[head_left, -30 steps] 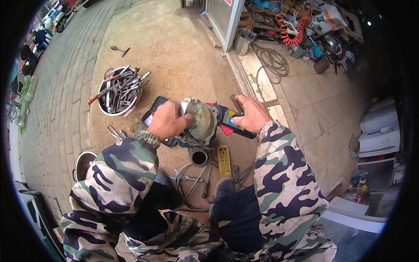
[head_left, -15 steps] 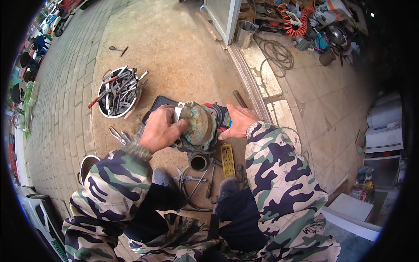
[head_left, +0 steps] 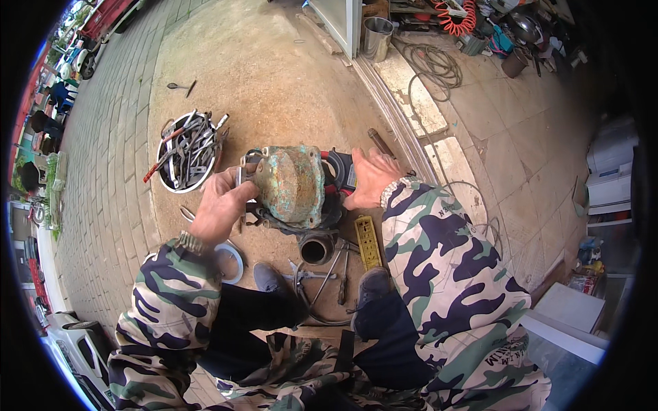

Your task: The person retrieves a clamp multimeter from a case, sets it to measure current, and uses it to test a rusty electrical component. They then strip a wire with pliers and connect it to a power strip to continue testing the component.

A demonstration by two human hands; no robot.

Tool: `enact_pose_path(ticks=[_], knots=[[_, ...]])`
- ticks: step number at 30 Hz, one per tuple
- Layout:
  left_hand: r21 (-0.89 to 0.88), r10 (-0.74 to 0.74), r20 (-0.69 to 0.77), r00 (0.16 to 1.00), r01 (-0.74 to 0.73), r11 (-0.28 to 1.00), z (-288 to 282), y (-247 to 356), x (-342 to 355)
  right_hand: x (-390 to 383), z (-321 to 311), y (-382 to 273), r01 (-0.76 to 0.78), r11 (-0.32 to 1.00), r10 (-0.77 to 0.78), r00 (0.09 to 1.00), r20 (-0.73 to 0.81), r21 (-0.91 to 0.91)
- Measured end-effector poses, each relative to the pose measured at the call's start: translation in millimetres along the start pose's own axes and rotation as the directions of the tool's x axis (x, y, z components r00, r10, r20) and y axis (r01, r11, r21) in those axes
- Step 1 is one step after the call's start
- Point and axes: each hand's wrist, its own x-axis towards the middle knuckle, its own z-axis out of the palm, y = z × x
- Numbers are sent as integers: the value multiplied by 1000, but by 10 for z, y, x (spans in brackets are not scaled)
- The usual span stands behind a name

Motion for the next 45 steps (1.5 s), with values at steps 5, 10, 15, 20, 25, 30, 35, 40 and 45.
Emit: enact_pose_path(ticks=[5,10,15,20,25,30,35,40,45], knots=[[-178,-93,-56,994,82,981,-75,-86,-54,-88,-73,-110,-13,999,9,993,-116,-35],[-368,-87,-81,993,52,929,-43,-79,-89,-132,-65,-171,-7,995,-17,967,-256,-95],[-394,-111,-141,984,47,918,-410,-465,-119,-146,-78,-277,31,985,-86,940,-331,-169],[-437,-202,-172,964,109,893,-293,-347,-90,-203,-104,-278,8,975,-97,915,-393,-222],[-460,-208,-199,958,96,883,-355,-451,-91,-212,-111,-291,31,972,-129,899,-419,-233],[-467,-181,-191,965,73,881,-386,-495,-112,-217,-120,-336,39,966,-146,898,-416,-254],[-438,-144,-166,976,58,897,-386,-515,-97,-203,-108,-323,33,958,-157,891,-425,-285],[-435,-139,-175,975,50,899,-377,-527,-112,-180,-132,-332,30,962,-151,888,-435,-271],[-446,-135,-183,974,40,894,-351,-514,-116,-222,-203,-308,58,955,-189,876,-445,-290]])
